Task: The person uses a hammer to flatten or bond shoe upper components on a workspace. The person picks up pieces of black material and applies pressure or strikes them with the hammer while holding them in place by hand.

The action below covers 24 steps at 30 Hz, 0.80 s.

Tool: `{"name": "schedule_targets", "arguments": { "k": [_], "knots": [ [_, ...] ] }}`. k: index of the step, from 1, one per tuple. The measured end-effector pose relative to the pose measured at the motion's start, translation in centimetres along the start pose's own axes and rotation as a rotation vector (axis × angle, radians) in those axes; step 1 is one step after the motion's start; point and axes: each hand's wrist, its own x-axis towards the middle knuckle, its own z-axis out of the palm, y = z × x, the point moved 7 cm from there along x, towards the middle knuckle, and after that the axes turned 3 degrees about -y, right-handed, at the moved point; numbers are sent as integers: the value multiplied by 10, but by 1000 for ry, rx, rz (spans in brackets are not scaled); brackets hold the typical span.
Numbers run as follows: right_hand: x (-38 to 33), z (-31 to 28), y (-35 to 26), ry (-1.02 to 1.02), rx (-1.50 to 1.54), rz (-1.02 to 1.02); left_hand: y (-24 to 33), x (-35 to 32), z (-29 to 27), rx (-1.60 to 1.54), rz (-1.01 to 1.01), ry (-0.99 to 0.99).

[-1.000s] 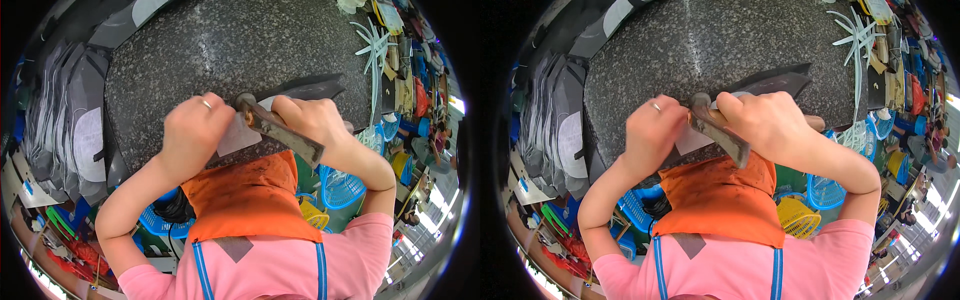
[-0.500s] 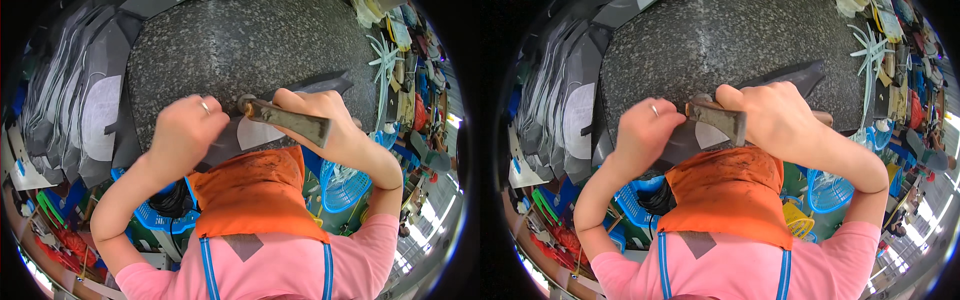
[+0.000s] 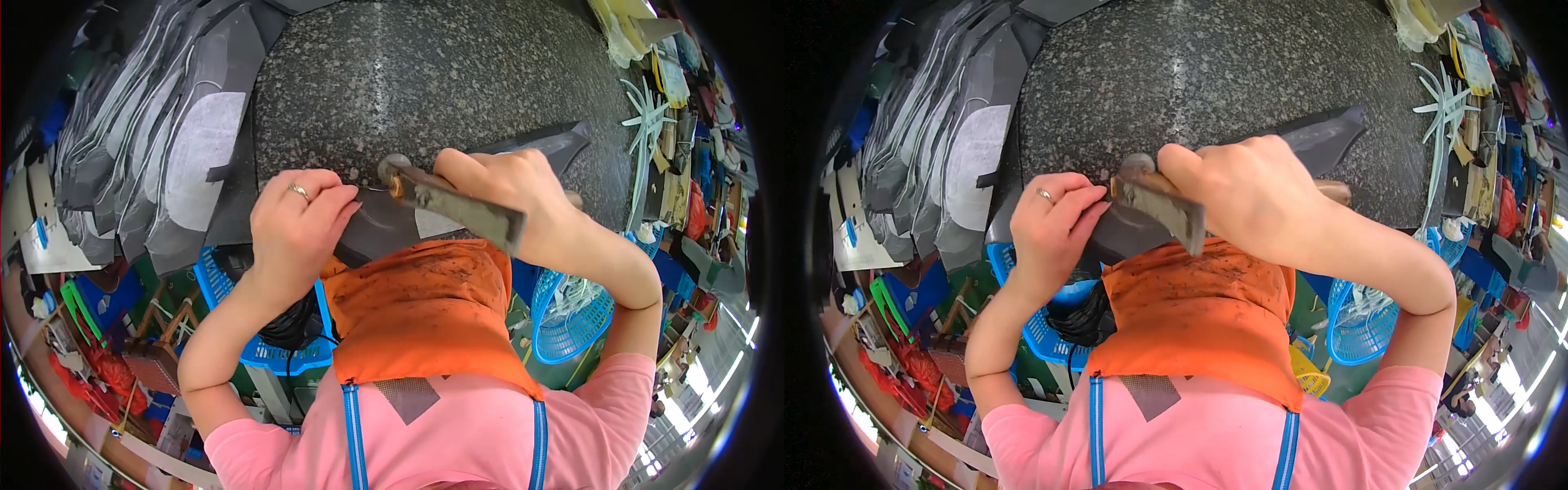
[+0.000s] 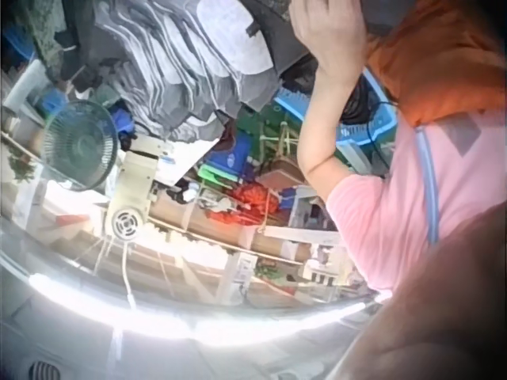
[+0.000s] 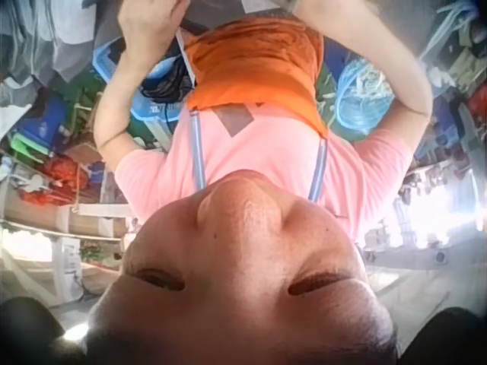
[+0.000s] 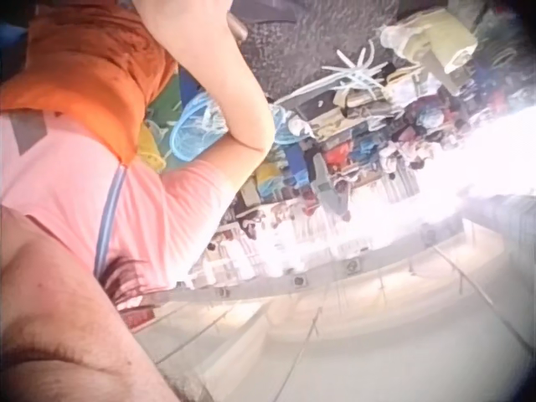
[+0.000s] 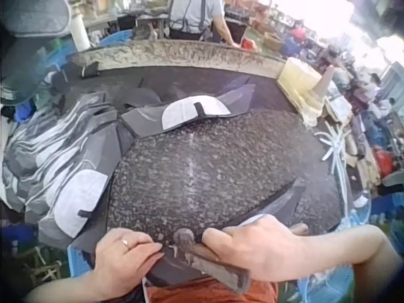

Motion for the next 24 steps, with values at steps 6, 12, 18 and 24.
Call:
{"name": "schedule_targets", "arguments": {
  "k": [6,12,18,24],
  "knots": [
    [8,1,-11,35,-4,-40,16,-13,3,138,131,85],
    [12,6,-16,44,-99,-77,38,-14,11,392,221,-9],
    [17,-42,60,464,-393,30,31,-11,2,176,-127,-214],
    [21,-84,132,505,-630,13,96,31,57,7,36,-124]
  ]
}}
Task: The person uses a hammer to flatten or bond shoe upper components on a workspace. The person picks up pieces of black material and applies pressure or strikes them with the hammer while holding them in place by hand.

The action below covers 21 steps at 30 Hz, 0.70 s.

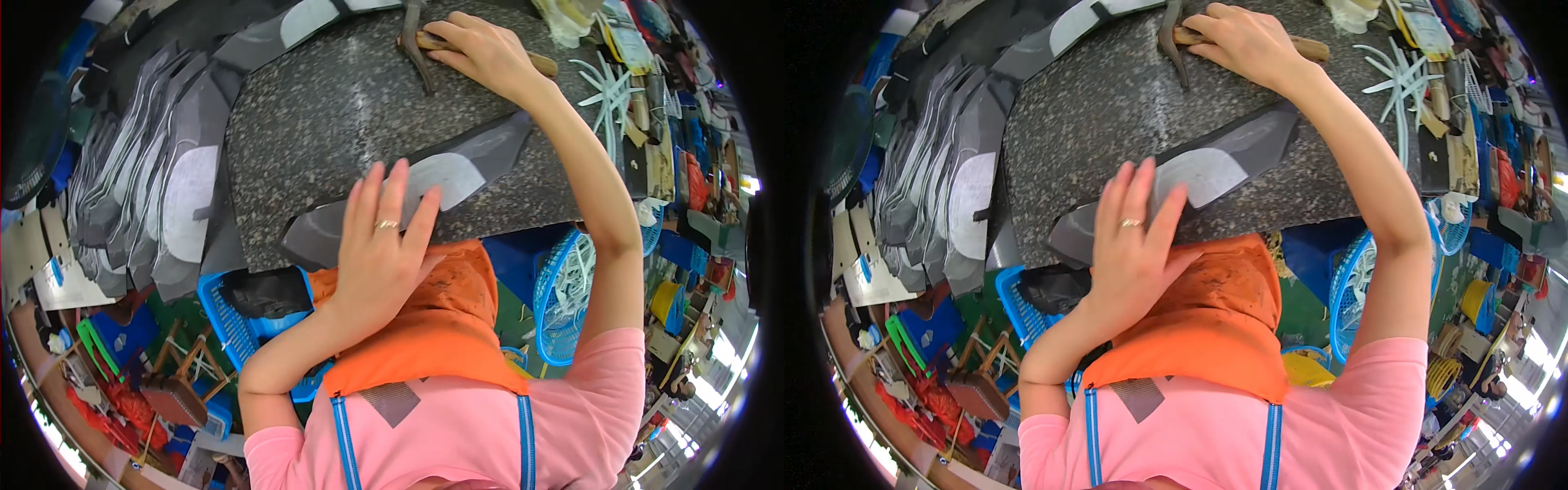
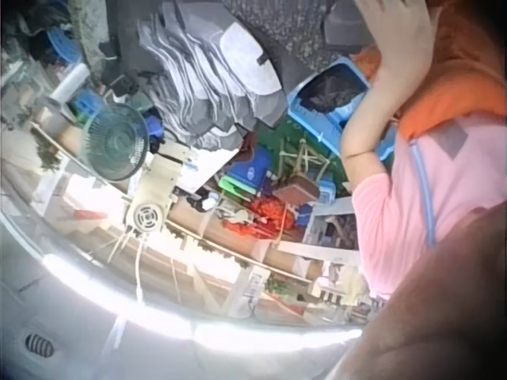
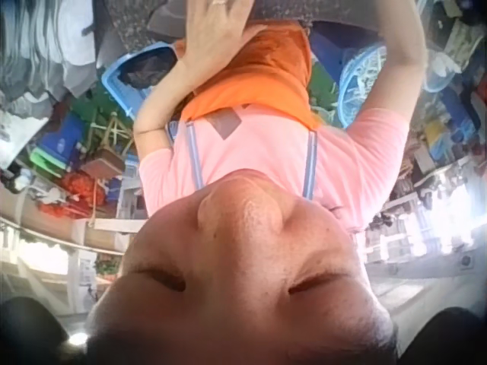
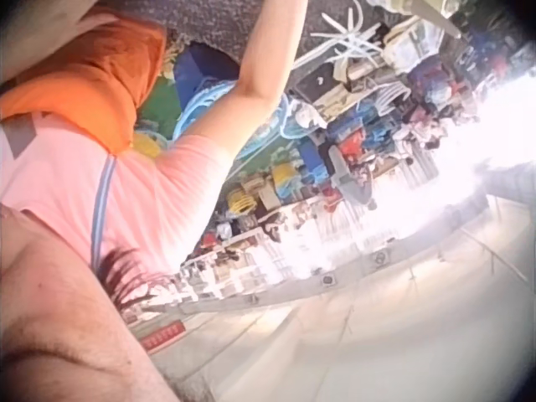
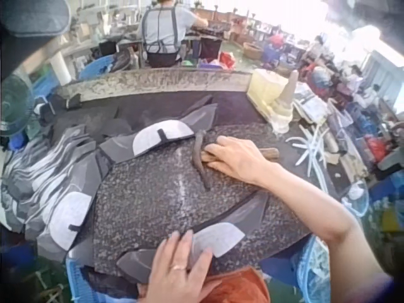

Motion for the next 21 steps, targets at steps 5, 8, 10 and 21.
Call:
{"name": "schedule_targets", "arguments": {
  "k": [5,8,10,21],
  "knots": [
    [-35,-52,-30,226,236,-121,-15,16,19,-47,-17,54],
    [-89,-33,-79,-210,804,6,-19,14,21,-132,5,121],
    [-98,-22,-82,-156,867,43,-21,18,27,-139,36,129],
    [-95,-10,-93,-131,635,-30,-19,18,22,-79,60,160]
  ]
}}
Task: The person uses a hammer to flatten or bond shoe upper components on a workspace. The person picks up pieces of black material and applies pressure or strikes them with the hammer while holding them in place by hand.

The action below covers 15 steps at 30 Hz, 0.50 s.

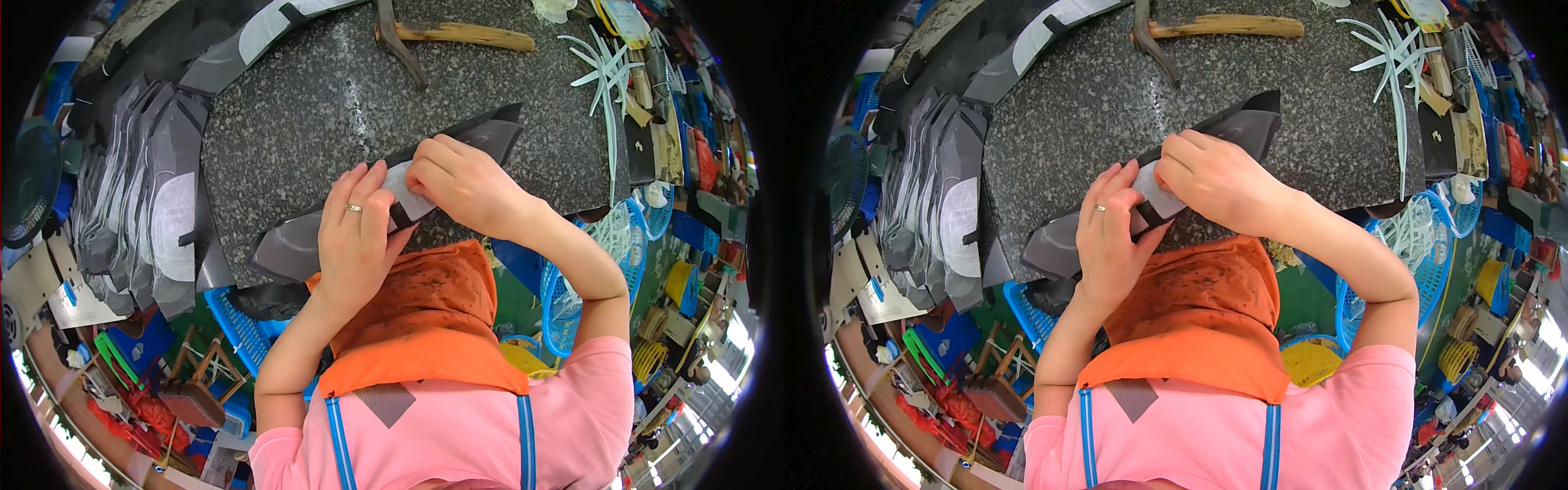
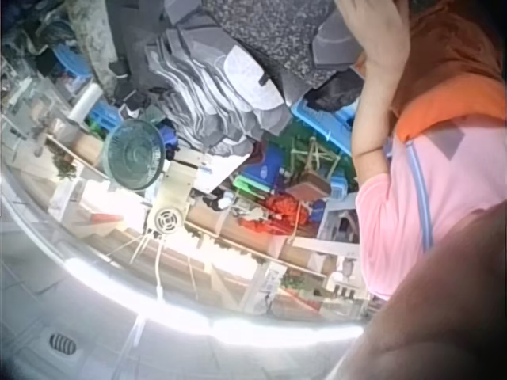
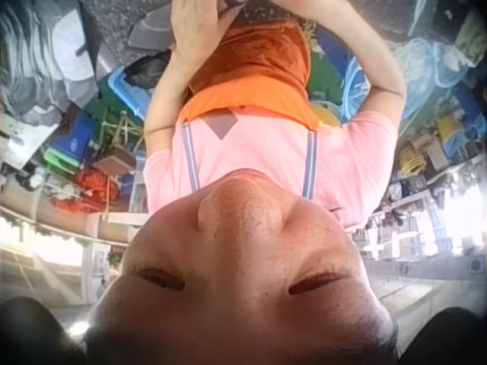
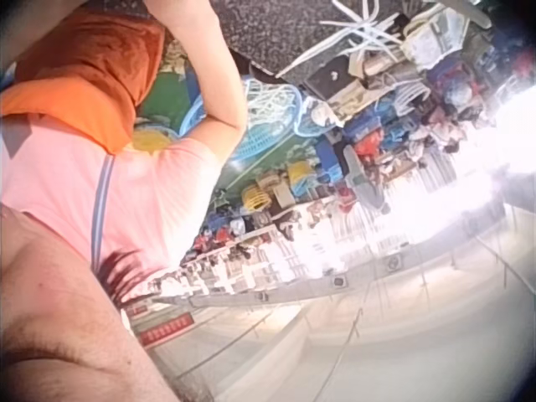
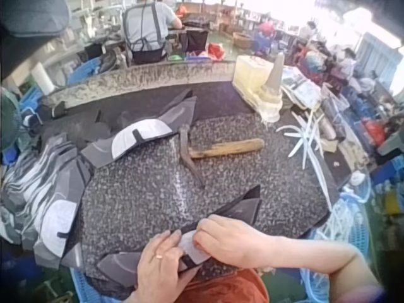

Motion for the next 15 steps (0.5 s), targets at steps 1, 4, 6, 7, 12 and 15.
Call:
{"name": "schedule_targets", "arguments": {
  "k": [1,4,6,7,12,15],
  "knots": [
    [0,1,0,-26,-51,29,-1,-1,-1,-11,-3,-1],
    [-2,-14,21,127,-238,97,0,-2,-4,-11,-10,-11],
    [-6,-52,33,387,-23,236,2,-2,-16,11,-13,-9],
    [-12,-69,33,464,-29,257,-4,0,-20,-122,-151,-96],
    [-58,-93,50,546,350,384,-50,64,-85,-179,-298,-1],
    [-53,-61,22,154,260,349,-39,125,-133,518,218,483]
  ]
}}
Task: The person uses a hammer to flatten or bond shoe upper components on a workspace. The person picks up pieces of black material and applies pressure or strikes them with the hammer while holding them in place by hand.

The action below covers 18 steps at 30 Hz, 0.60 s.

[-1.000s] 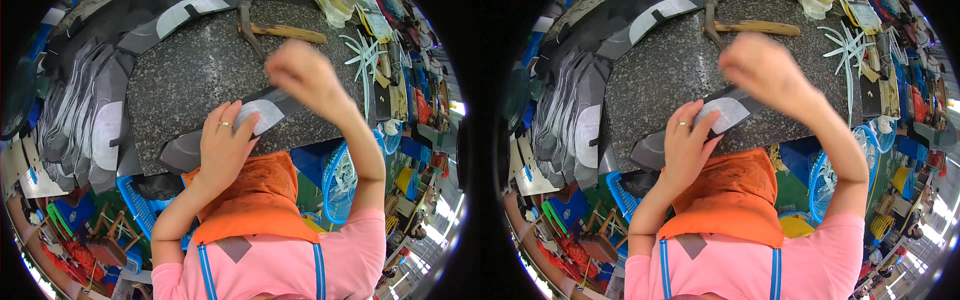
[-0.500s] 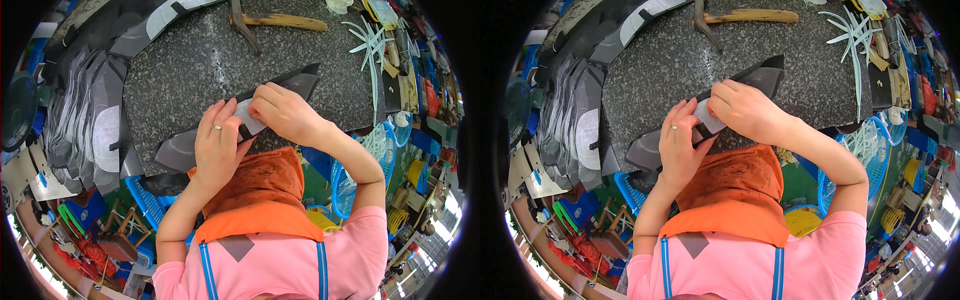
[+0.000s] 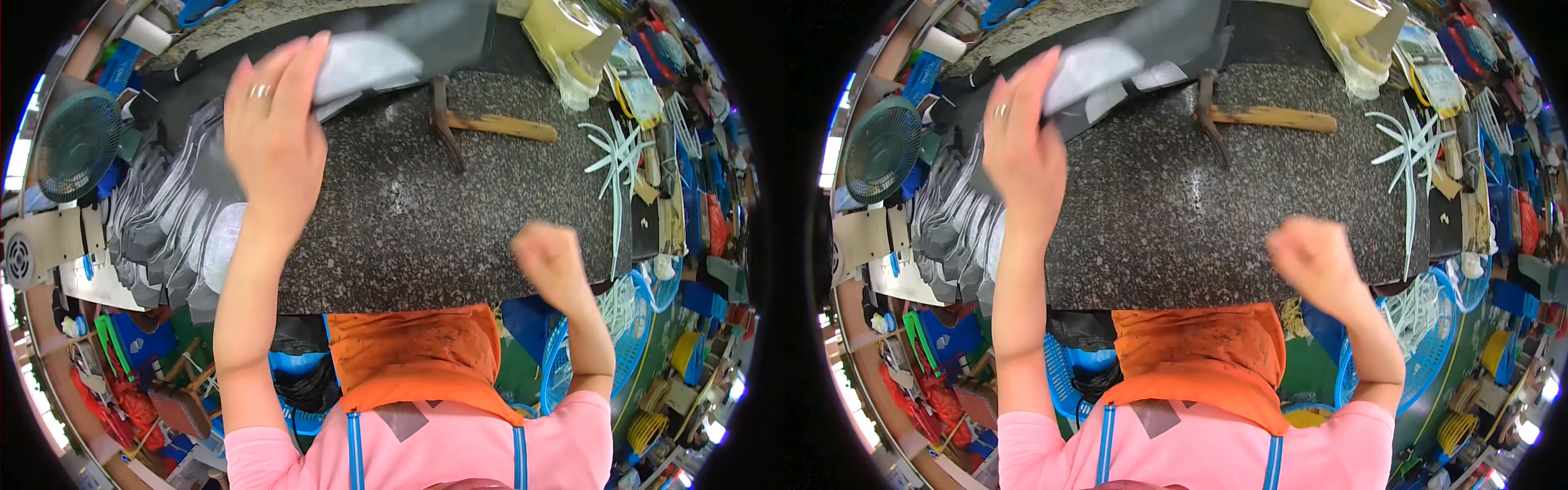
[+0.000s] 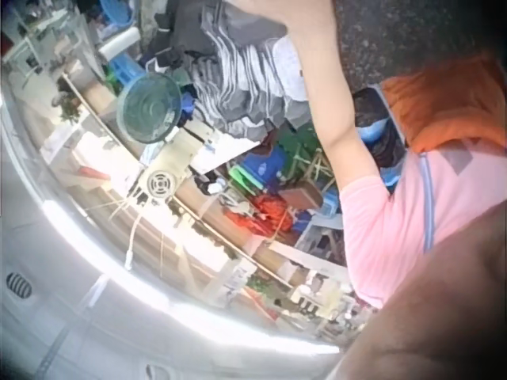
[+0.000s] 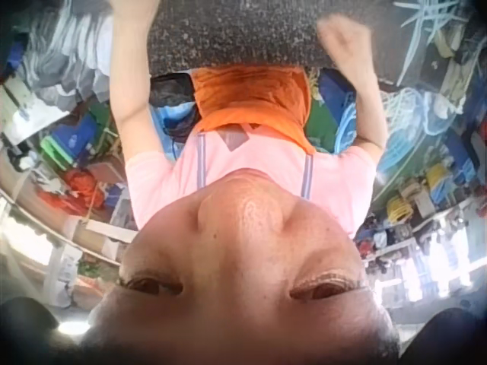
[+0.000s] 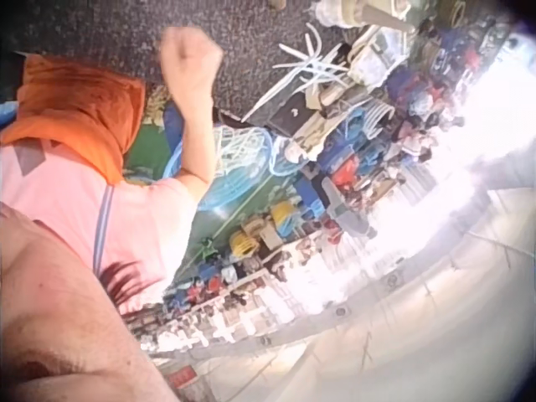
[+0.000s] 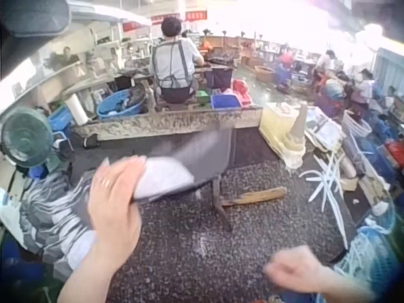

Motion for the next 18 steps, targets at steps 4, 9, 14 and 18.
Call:
{"name": "schedule_targets", "arguments": {
  "k": [4,9,14,18],
  "knots": [
    [-12,61,-46,-540,-140,-367,-14,-13,96,185,94,-234],
    [-22,86,-61,-782,-26,-365,-65,-13,153,120,-141,-225],
    [-44,114,-56,-832,48,-330,0,-14,136,77,-34,-237],
    [-34,110,-50,-909,7,-181,-25,-76,3,96,-236,-441]
  ]
}}
